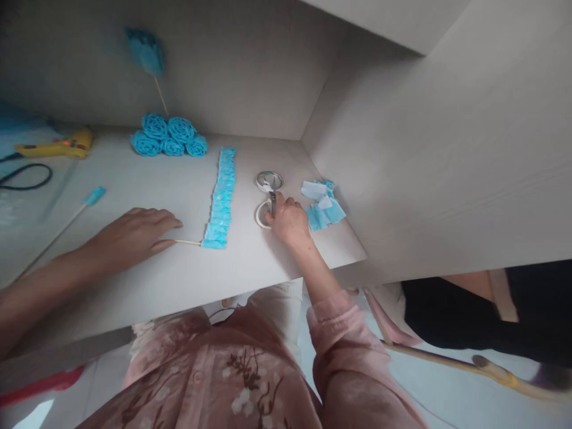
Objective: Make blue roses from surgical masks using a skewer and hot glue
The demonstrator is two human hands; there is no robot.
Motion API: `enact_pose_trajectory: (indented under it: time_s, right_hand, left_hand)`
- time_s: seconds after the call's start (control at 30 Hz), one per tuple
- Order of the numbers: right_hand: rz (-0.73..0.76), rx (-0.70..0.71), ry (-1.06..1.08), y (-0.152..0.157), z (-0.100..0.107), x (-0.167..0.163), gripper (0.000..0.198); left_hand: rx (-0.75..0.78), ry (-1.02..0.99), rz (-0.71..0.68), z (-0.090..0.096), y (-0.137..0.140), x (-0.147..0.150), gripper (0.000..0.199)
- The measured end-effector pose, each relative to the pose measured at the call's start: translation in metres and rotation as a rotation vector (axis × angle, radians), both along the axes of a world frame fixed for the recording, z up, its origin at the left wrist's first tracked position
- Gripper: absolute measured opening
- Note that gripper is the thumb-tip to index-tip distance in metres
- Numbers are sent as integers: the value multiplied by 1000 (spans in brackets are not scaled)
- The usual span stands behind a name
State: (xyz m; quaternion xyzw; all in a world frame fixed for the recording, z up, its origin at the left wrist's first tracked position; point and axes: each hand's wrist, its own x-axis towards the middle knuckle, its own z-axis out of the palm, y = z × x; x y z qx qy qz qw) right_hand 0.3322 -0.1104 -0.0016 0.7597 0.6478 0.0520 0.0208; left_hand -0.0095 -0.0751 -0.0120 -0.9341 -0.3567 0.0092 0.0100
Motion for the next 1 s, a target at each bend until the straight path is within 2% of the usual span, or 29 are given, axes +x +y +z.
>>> enact_pose_trajectory:
  time_s: [0.13, 0.27, 0.33, 0.4, 0.53, 0.67, 0.83, 1.0]
  right_hand:
    - [29, 92, 48, -2, 4, 26, 58]
    - [-82, 288, 16, 4, 11, 86, 54]
    - [-140, 293, -13, 10, 11, 114, 56]
    - [-183, 231, -15, 16, 6, 133, 61]
    - [-142, 149, 34, 25, -11, 143, 62]
    - [-126, 112, 61, 18, -16, 146, 42]
    - [-221, 34, 30, 0, 4, 158, 35]
    - [-227, 81, 164, -2, 22, 161, 57]
  left_hand:
    - [-1, 5, 4, -2, 4, 5, 30]
    - [-24, -15, 0, -4, 6, 6, 40]
    - [-32, -28, 9, -5, 6, 6, 44]
    - [-30, -37, 21, -6, 5, 6, 46]
    - [-45, -89, 36, -10, 5, 3, 48]
    - [-77, -162, 37, -15, 6, -4, 51]
    - [-109, -241, 35, -18, 10, -10, 54]
    - [-117, -244, 34, -11, 8, -6, 51]
